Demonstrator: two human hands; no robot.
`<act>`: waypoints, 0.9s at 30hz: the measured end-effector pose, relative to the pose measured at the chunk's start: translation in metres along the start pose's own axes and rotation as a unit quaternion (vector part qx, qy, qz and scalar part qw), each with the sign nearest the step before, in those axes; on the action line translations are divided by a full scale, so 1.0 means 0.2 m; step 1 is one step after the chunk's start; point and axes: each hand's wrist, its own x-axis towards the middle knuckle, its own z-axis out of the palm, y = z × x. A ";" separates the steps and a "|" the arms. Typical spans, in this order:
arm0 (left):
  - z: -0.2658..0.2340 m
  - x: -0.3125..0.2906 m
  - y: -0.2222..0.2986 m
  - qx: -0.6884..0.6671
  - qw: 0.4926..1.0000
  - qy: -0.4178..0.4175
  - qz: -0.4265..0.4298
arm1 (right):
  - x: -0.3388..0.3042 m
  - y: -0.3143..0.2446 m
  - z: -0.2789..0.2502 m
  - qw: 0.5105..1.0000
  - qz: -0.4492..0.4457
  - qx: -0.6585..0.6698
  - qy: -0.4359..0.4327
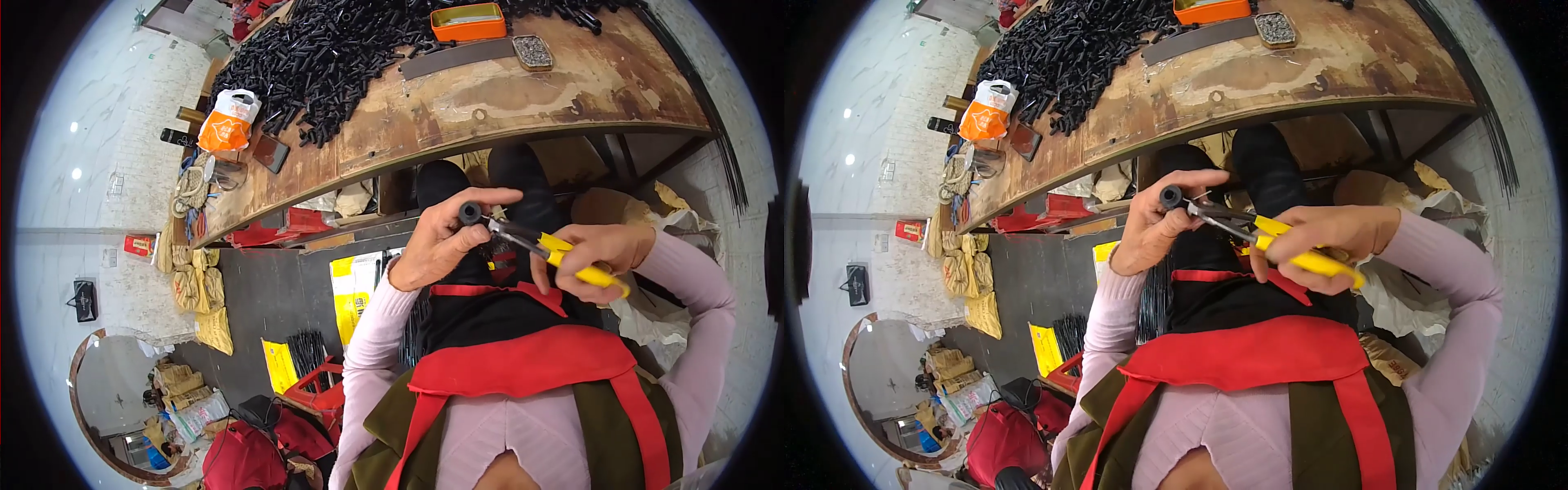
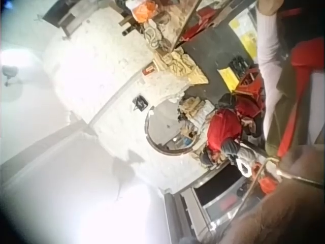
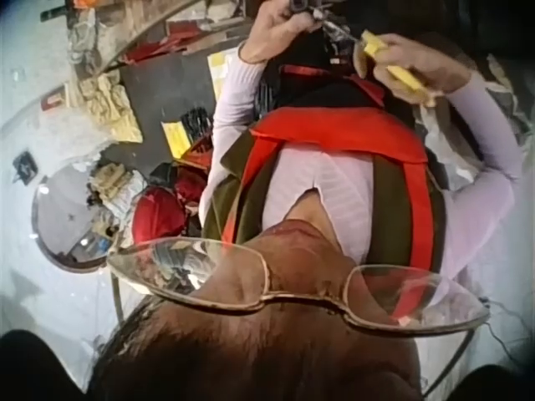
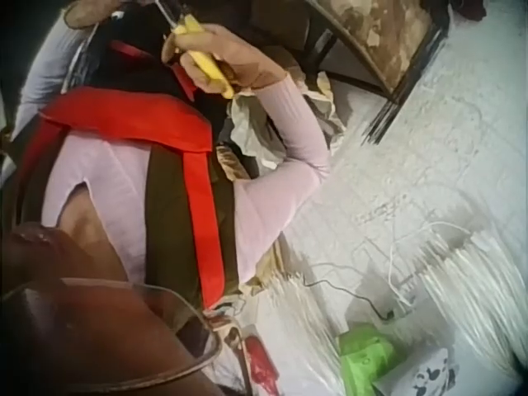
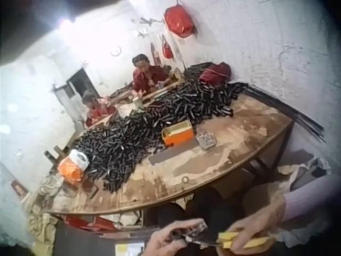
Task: Assembling black rubber strips into bundles using metal clips and pliers at a workbench.
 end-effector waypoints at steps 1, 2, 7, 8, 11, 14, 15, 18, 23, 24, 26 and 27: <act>0.00 0.00 0.00 0.008 1.000 0.008 0.007 | 0.01 0.01 -0.01 0.999 -0.013 0.020 -0.037; 0.01 -0.01 0.00 0.020 0.999 0.031 -0.002 | 0.01 0.02 -0.01 0.969 -0.111 -0.173 0.134; 0.03 0.01 -0.01 0.026 0.998 0.046 0.037 | 0.05 0.05 -0.04 0.545 -0.264 -0.663 0.440; 0.03 0.01 -0.02 0.034 0.998 0.038 0.045 | 0.05 0.06 -0.05 0.654 -0.259 -0.586 0.403; 0.03 0.01 -0.03 0.034 0.997 0.038 0.051 | 0.05 0.05 -0.06 0.784 -0.201 -0.454 0.374; 0.02 0.01 -0.04 0.050 0.997 0.046 0.035 | 0.02 0.03 -0.05 0.852 -0.174 -0.373 0.324; 0.01 0.01 -0.05 0.045 0.997 0.041 0.048 | 0.01 0.02 -0.04 0.867 -0.179 -0.357 0.298; 0.00 0.00 -0.05 0.072 0.996 0.039 0.026 | -0.04 -0.06 0.02 0.848 -0.125 -0.414 0.305; -0.03 -0.01 -0.06 0.084 0.996 0.019 0.014 | -0.09 -0.13 0.13 0.820 -0.056 -0.467 0.326; -0.03 -0.01 -0.06 0.078 0.997 0.020 0.020 | -0.09 -0.13 0.13 0.800 -0.045 -0.493 0.339; -0.05 -0.01 -0.06 0.065 0.998 -0.012 0.014 | -0.08 -0.12 0.13 0.753 -0.049 -0.549 0.360; -0.06 -0.01 -0.06 0.062 0.998 -0.014 0.015 | -0.08 -0.11 0.12 0.692 -0.097 -0.609 0.376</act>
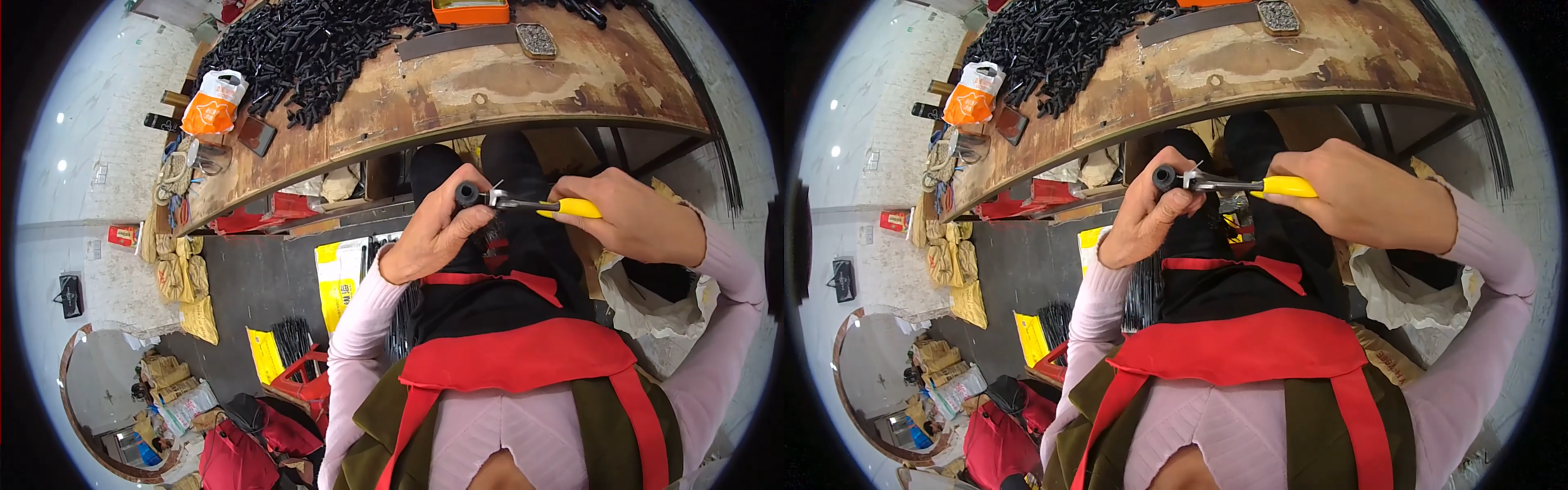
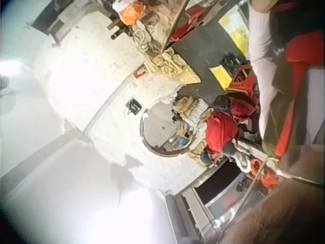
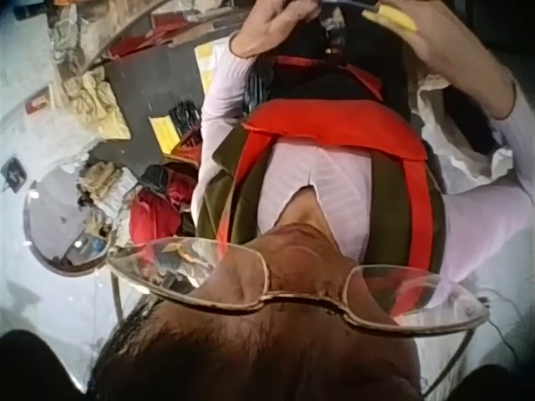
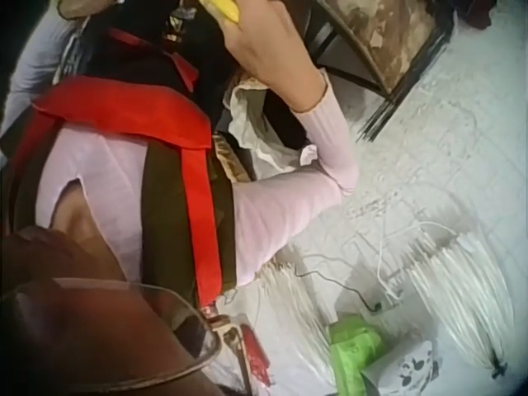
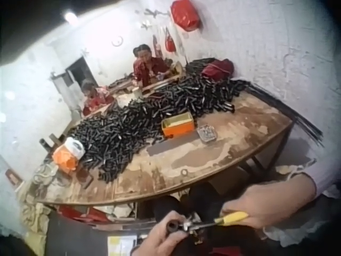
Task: Assembling black rubber strips into bundles using metal clips and pliers at a workbench.
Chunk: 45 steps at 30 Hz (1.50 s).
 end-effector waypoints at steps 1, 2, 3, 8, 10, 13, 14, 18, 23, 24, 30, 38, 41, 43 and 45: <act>0.00 0.00 0.00 -0.004 1.000 -0.018 0.010 | 0.00 0.01 0.01 1.000 0.007 -0.001 -0.006; -0.01 0.00 0.00 -0.005 0.999 -0.033 0.013 | 0.01 0.01 0.02 1.000 -0.019 -0.017 0.009; -0.01 0.00 0.01 -0.012 0.999 -0.033 0.021 | 0.01 0.02 0.03 0.998 -0.016 -0.049 0.018; -0.01 -0.03 0.03 -0.025 0.997 -0.063 -0.024 | 0.01 -0.03 0.01 0.975 0.061 0.195 -0.083; -0.02 -0.03 0.02 -0.011 0.998 -0.069 0.005 | 0.01 -0.06 -0.02 0.962 0.100 0.227 -0.110; -0.01 -0.03 -0.01 -0.007 0.994 -0.095 0.055 | 0.01 -0.08 -0.03 0.950 0.129 0.203 -0.198; -0.01 -0.03 -0.01 -0.020 0.991 -0.111 0.065 | 0.01 -0.08 -0.02 0.931 0.183 0.234 -0.212; -0.02 -0.02 -0.04 -0.029 0.996 -0.052 0.069 | 0.04 -0.02 0.09 0.992 0.060 0.098 -0.050; -0.04 0.01 -0.06 -0.042 0.999 0.000 0.017 | 0.15 0.14 0.25 0.990 -0.067 0.098 0.073; -0.05 0.02 -0.08 -0.045 0.999 0.003 0.029 | 0.16 0.17 0.25 0.986 -0.102 0.105 0.083; -0.06 0.13 -0.18 -0.046 0.994 0.099 -0.022 | 0.31 0.42 0.08 0.980 -0.067 0.038 0.183; -0.09 0.32 -0.37 -0.058 0.991 0.104 -0.066 | 0.66 0.95 -0.36 0.936 -0.036 -0.157 0.313; -0.10 0.38 -0.43 -0.072 0.992 0.084 -0.061 | 0.77 1.04 -0.42 0.929 0.010 -0.234 0.286; -0.10 0.40 -0.45 -0.077 0.992 0.071 -0.075 | 0.81 1.07 -0.42 0.927 0.044 -0.278 0.248; -0.10 0.41 -0.46 -0.081 0.992 0.068 -0.068 | 0.83 1.08 -0.43 0.929 0.053 -0.281 0.235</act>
